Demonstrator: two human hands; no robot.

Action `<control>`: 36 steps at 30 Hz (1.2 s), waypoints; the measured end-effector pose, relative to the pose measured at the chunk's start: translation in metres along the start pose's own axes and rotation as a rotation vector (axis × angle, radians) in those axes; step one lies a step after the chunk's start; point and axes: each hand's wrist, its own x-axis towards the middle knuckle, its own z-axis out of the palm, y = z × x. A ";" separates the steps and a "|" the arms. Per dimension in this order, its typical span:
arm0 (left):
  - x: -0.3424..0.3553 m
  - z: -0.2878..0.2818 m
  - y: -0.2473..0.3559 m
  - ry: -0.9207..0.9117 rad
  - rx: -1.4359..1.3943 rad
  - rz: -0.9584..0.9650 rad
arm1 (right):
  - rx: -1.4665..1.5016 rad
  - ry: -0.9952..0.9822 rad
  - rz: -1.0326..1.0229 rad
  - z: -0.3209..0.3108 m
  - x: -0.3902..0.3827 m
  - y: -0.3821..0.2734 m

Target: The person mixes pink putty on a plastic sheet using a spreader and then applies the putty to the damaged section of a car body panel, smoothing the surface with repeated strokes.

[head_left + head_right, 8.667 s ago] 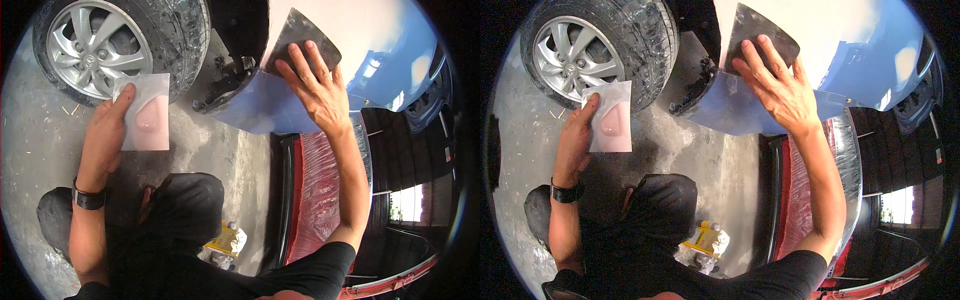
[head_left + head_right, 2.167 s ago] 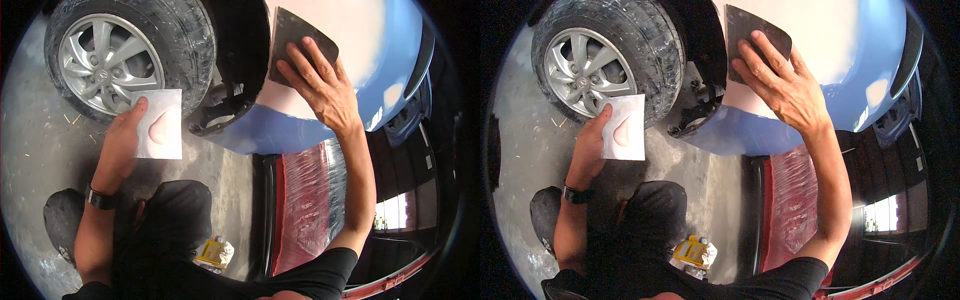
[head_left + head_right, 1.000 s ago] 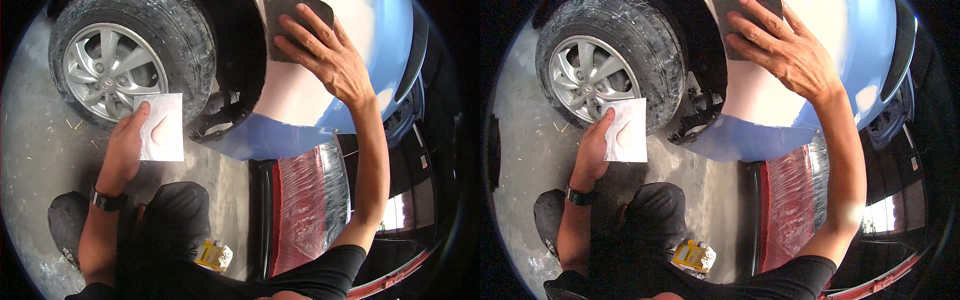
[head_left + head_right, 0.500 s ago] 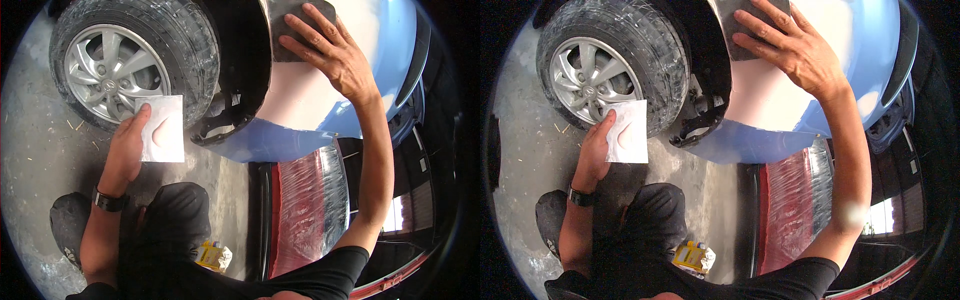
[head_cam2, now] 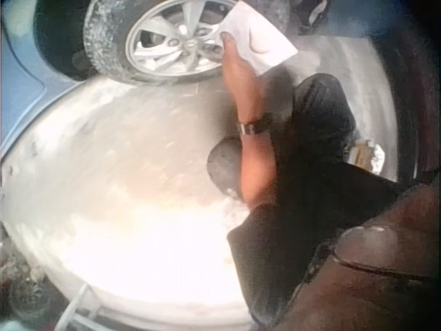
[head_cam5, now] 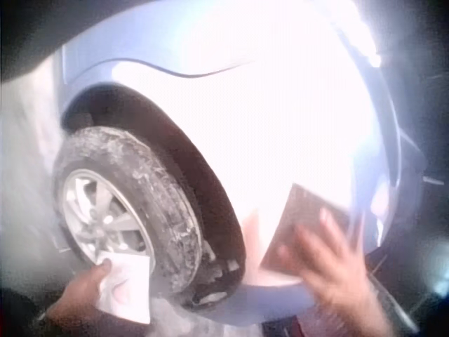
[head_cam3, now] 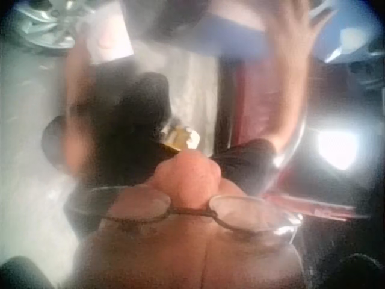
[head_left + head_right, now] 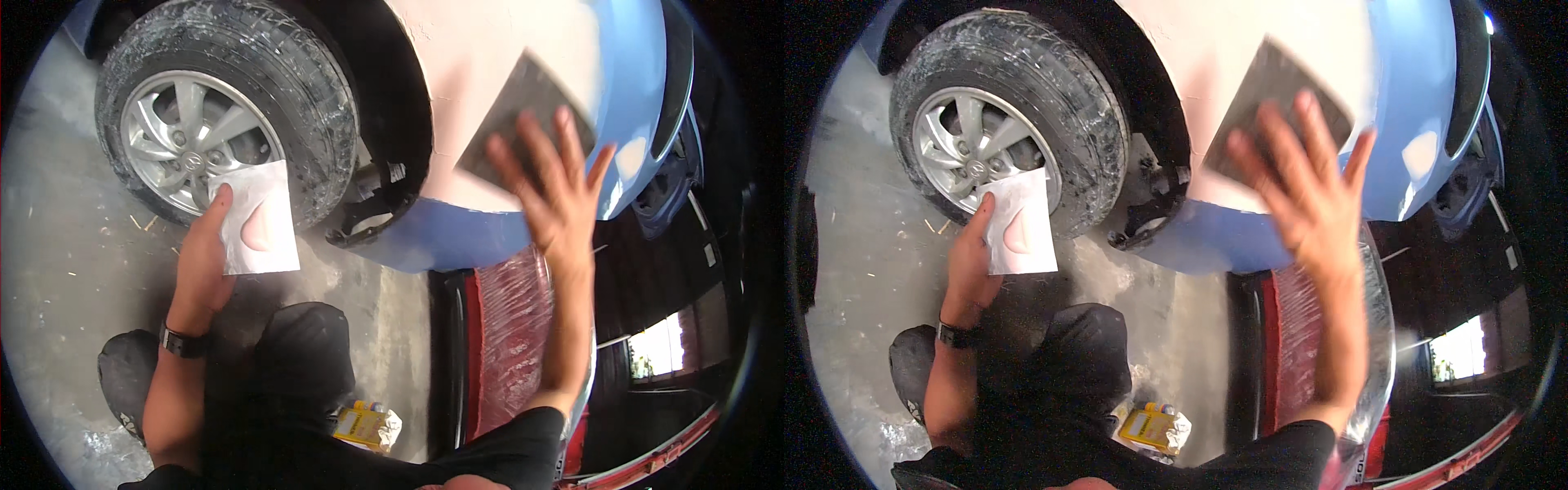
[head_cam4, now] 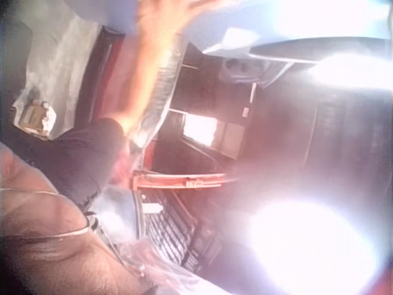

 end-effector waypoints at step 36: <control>0.020 -0.025 -0.004 0.112 0.172 0.126 | -0.026 0.060 -0.337 0.003 0.084 0.038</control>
